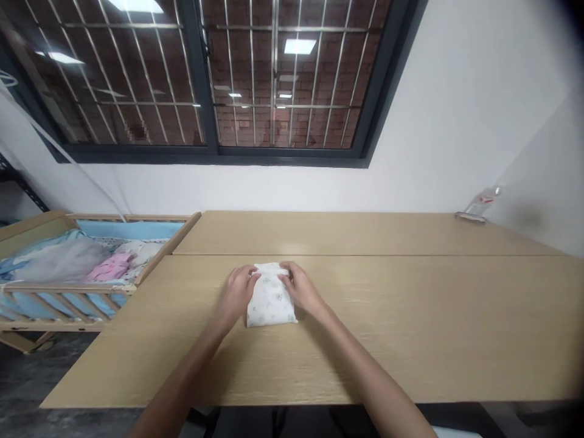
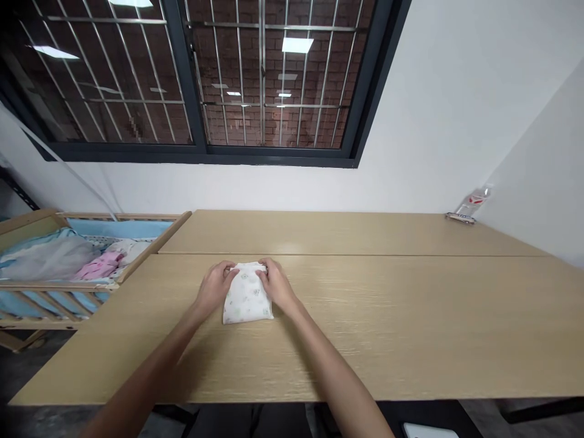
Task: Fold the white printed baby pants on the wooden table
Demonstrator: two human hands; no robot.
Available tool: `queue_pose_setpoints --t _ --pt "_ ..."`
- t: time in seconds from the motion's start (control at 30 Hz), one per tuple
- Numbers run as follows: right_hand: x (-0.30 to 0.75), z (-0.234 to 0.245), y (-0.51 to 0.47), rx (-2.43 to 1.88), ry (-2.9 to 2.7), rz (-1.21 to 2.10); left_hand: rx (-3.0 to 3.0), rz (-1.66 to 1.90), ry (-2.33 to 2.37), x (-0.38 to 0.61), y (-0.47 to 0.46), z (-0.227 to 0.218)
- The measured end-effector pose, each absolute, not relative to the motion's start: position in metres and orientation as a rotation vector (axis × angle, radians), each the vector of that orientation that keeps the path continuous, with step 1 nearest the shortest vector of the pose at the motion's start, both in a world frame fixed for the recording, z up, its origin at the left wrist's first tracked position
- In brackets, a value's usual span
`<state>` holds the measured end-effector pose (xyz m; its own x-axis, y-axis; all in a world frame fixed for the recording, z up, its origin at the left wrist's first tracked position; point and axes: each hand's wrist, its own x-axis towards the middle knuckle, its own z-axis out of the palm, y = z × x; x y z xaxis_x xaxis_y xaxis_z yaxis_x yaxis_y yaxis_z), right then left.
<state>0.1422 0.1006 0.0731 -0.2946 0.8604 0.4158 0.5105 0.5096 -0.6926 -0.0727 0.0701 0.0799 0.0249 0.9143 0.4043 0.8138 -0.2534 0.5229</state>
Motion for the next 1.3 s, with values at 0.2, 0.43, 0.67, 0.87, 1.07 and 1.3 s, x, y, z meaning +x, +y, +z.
queue_pose_setpoints --t 0.2,0.43,0.67,0.87,1.07,1.3 --pt "0.129 0.043 0.171 -1.270 -1.942 0.569 2.086 0.873 1.981 -0.060 0.125 0.071" --pt "0.126 0.025 0.194 -1.312 -1.966 0.567 2.121 0.721 2.114 -0.046 0.123 0.074" --pt "0.130 0.035 0.174 -1.233 -1.955 0.493 2.493 0.704 2.013 -0.025 0.004 0.043" --pt "0.103 0.071 0.102 -0.728 -2.498 0.597 2.605 0.715 2.017 -0.011 -0.041 0.002" --pt "0.096 0.068 0.070 -0.575 -2.828 0.768 2.597 0.697 1.999 -0.031 -0.029 -0.012" --pt "0.107 0.046 0.102 -0.810 -2.853 0.720 2.535 0.754 2.057 -0.026 -0.032 -0.001"
